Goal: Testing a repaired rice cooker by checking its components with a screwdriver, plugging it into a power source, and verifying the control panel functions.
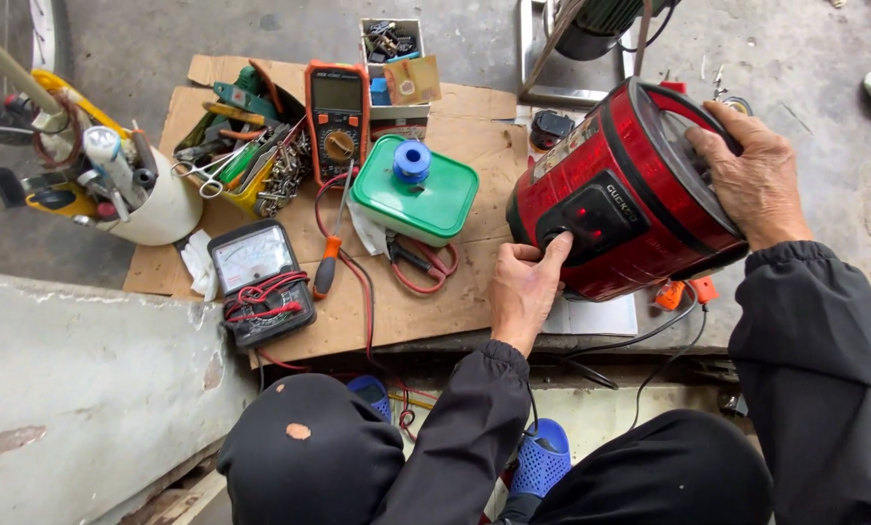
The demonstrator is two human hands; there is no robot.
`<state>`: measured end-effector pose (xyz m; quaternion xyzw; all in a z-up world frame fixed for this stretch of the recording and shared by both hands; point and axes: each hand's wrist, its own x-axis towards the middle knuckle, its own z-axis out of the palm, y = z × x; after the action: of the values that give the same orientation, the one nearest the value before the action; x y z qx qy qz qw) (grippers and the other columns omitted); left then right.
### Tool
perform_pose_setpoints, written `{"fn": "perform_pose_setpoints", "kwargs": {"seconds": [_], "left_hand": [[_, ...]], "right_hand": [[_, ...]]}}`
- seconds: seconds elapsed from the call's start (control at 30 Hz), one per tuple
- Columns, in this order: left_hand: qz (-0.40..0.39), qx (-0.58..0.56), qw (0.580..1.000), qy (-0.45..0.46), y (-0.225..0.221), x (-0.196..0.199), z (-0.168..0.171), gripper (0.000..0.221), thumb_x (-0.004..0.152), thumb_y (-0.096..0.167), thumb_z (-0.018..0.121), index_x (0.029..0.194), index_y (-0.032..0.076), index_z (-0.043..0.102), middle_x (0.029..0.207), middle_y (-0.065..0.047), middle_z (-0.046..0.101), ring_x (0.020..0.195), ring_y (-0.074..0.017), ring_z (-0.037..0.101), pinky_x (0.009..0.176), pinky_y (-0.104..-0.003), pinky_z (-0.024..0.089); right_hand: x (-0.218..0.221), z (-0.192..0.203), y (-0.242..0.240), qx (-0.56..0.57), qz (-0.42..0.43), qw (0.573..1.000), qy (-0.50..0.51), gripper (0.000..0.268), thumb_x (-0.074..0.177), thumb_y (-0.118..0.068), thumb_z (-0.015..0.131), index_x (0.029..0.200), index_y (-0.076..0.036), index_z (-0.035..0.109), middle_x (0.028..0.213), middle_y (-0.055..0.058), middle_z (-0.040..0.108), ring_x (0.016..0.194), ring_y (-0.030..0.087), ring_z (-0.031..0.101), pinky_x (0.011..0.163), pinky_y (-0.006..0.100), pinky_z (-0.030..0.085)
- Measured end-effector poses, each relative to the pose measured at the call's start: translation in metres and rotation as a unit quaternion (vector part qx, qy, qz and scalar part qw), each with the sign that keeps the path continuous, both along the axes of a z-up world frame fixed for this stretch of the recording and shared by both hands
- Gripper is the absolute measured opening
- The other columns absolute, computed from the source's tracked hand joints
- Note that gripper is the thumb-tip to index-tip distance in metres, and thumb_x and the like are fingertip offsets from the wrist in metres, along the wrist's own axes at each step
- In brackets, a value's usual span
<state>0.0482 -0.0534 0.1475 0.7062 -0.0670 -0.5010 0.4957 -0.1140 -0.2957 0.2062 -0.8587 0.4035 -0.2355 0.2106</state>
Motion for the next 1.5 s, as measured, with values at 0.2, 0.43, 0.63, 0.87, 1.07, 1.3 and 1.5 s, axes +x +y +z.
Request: {"fn": "perform_pose_setpoints", "kwargs": {"seconds": [0.2,0.43,0.63,0.87,1.07,1.3,1.5], "left_hand": [[-0.015,0.001,1.0,-0.015,-0.005,0.0,-0.004,0.063,0.077,0.071,0.068,0.104,0.014,0.068,0.111,-0.005,0.08,0.112,-0.0278,0.074,0.098,-0.041,0.052],[0.019,-0.042,0.996,0.08,0.0,0.0,0.005,0.058,0.083,0.059,0.073,0.112,0.01,0.061,0.098,-0.009,0.081,0.074,-0.0205,0.081,0.072,-0.033,0.064],[0.034,-0.067,0.993,0.095,-0.002,0.0,0.003,0.054,0.086,0.053,0.076,0.112,0.009,0.06,0.092,-0.009,0.08,0.072,-0.0193,0.081,0.07,-0.031,0.067],[0.036,-0.082,0.992,0.094,-0.002,-0.001,-0.001,0.055,0.086,0.052,0.076,0.115,0.008,0.058,0.093,-0.009,0.079,0.072,-0.021,0.081,0.07,-0.031,0.067],[0.036,-0.083,0.991,0.098,-0.002,-0.002,-0.003,0.055,0.086,0.052,0.076,0.114,0.009,0.058,0.094,-0.009,0.078,0.073,-0.0218,0.081,0.07,-0.032,0.067],[0.041,-0.093,0.99,0.101,-0.002,-0.003,-0.005,0.054,0.088,0.05,0.077,0.115,0.008,0.058,0.094,-0.009,0.076,0.073,-0.0216,0.081,0.069,-0.032,0.068],[0.044,-0.092,0.99,0.101,-0.002,-0.003,-0.006,0.054,0.088,0.051,0.077,0.115,0.008,0.059,0.095,-0.009,0.077,0.073,-0.021,0.081,0.069,-0.031,0.067]], "right_hand": [[-0.002,-0.001,-0.002,0.012,-0.021,1.0,-0.006,0.044,0.117,-0.022,0.071,0.154,0.001,0.067,0.152,0.023,0.067,0.139,0.032,0.062,0.113,0.041,0.048],[0.002,0.006,0.005,0.039,-0.035,0.999,-0.001,0.045,0.117,-0.025,0.069,0.156,-0.002,0.066,0.154,0.022,0.066,0.136,0.031,0.063,0.112,0.039,0.05],[0.003,0.007,0.005,0.038,-0.031,0.999,0.002,0.047,0.117,-0.025,0.069,0.156,0.0,0.064,0.156,0.022,0.064,0.141,0.032,0.06,0.116,0.042,0.046],[0.0,0.006,0.004,0.038,-0.025,0.999,-0.002,0.045,0.118,-0.025,0.069,0.157,-0.001,0.065,0.151,0.019,0.067,0.133,0.03,0.063,0.111,0.039,0.049],[0.0,0.005,0.003,0.036,-0.021,0.999,-0.006,0.045,0.118,-0.024,0.069,0.156,0.0,0.065,0.153,0.021,0.066,0.136,0.031,0.063,0.113,0.04,0.049],[-0.001,0.001,0.0,0.024,-0.021,0.999,-0.006,0.044,0.117,-0.023,0.07,0.154,0.001,0.067,0.151,0.019,0.068,0.136,0.029,0.062,0.113,0.039,0.047],[0.0,0.003,0.002,0.037,-0.033,0.999,-0.007,0.047,0.115,-0.024,0.07,0.156,-0.001,0.065,0.155,0.024,0.064,0.144,0.034,0.059,0.118,0.042,0.045]]}}
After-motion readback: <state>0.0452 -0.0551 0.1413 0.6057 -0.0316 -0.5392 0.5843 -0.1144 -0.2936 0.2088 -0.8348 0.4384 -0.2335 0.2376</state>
